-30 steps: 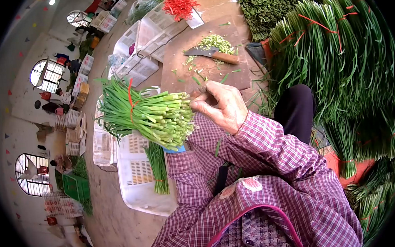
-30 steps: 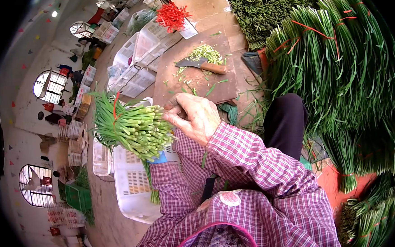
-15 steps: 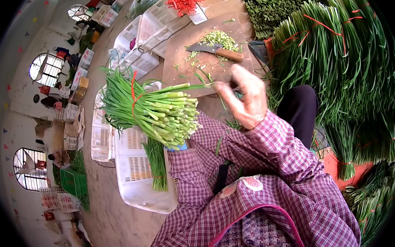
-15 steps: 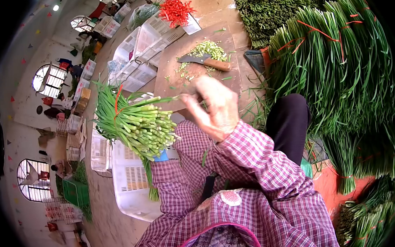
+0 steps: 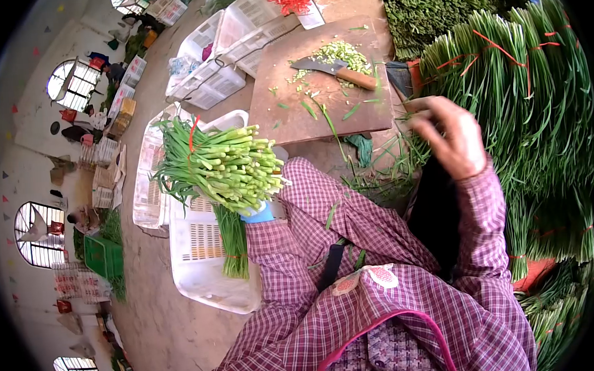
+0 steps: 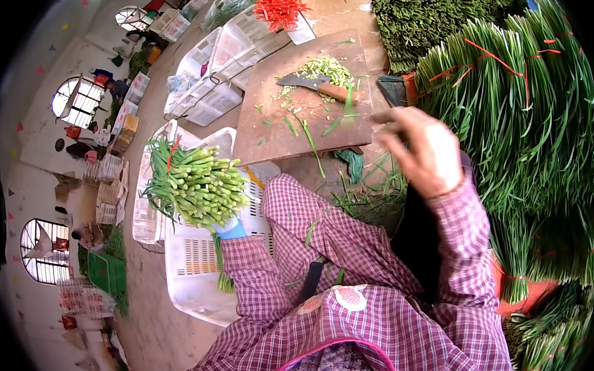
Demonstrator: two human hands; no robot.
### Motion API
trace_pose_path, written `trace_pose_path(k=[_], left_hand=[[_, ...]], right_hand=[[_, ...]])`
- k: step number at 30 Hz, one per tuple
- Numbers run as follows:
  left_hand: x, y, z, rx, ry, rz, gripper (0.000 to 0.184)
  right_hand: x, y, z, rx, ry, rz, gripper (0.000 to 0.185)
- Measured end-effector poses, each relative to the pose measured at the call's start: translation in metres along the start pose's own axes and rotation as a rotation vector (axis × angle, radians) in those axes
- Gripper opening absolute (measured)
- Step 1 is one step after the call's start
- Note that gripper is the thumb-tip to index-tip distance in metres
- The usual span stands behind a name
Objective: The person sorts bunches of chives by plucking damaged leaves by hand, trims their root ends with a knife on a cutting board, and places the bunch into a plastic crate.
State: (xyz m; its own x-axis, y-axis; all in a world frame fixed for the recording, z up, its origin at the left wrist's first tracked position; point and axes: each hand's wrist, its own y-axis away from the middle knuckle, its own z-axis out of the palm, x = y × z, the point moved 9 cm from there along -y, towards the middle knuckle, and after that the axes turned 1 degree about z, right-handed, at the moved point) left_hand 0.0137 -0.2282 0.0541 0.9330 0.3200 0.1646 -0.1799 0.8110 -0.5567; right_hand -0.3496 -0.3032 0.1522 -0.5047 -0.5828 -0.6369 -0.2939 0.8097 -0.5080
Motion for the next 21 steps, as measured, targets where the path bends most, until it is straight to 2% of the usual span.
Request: trace_pose_path(k=[2,3,6,9,15,17,19,21], left_hand=[[-0.004,0.002,0.002,-0.001,-0.003,0.002,0.084],[-0.005,0.001,0.003,-0.001,-0.008,0.005,0.084],[-0.008,0.001,0.006,-0.007,-0.027,0.005,0.084],[-0.013,0.001,0.007,-0.006,-0.027,0.003,0.084],[-0.015,-0.001,0.01,-0.032,-0.034,0.028,0.083],[-0.012,-0.006,0.016,-0.065,-0.035,0.044,0.083],[-0.009,-0.014,0.029,-0.125,-0.034,0.068,0.083],[-0.005,-0.02,0.044,-0.19,-0.022,0.089,0.082]], right_hand=[[-0.031,-0.007,0.029,-0.057,-0.117,-0.03,0.022],[-0.052,-0.01,0.038,0.021,-0.161,-0.177,0.024],[-0.084,-0.015,0.079,-0.097,-0.424,-0.108,0.032],[-0.1,-0.02,0.104,-0.093,-0.506,-0.15,0.032],[-0.093,-0.011,0.122,-0.106,-0.444,-0.181,0.027],[-0.084,-0.006,0.112,-0.024,-0.328,-0.213,0.024],[-0.058,-0.008,0.107,-0.064,-0.17,-0.118,0.021],[-0.05,-0.011,0.087,-0.007,-0.017,-0.115,0.026]])
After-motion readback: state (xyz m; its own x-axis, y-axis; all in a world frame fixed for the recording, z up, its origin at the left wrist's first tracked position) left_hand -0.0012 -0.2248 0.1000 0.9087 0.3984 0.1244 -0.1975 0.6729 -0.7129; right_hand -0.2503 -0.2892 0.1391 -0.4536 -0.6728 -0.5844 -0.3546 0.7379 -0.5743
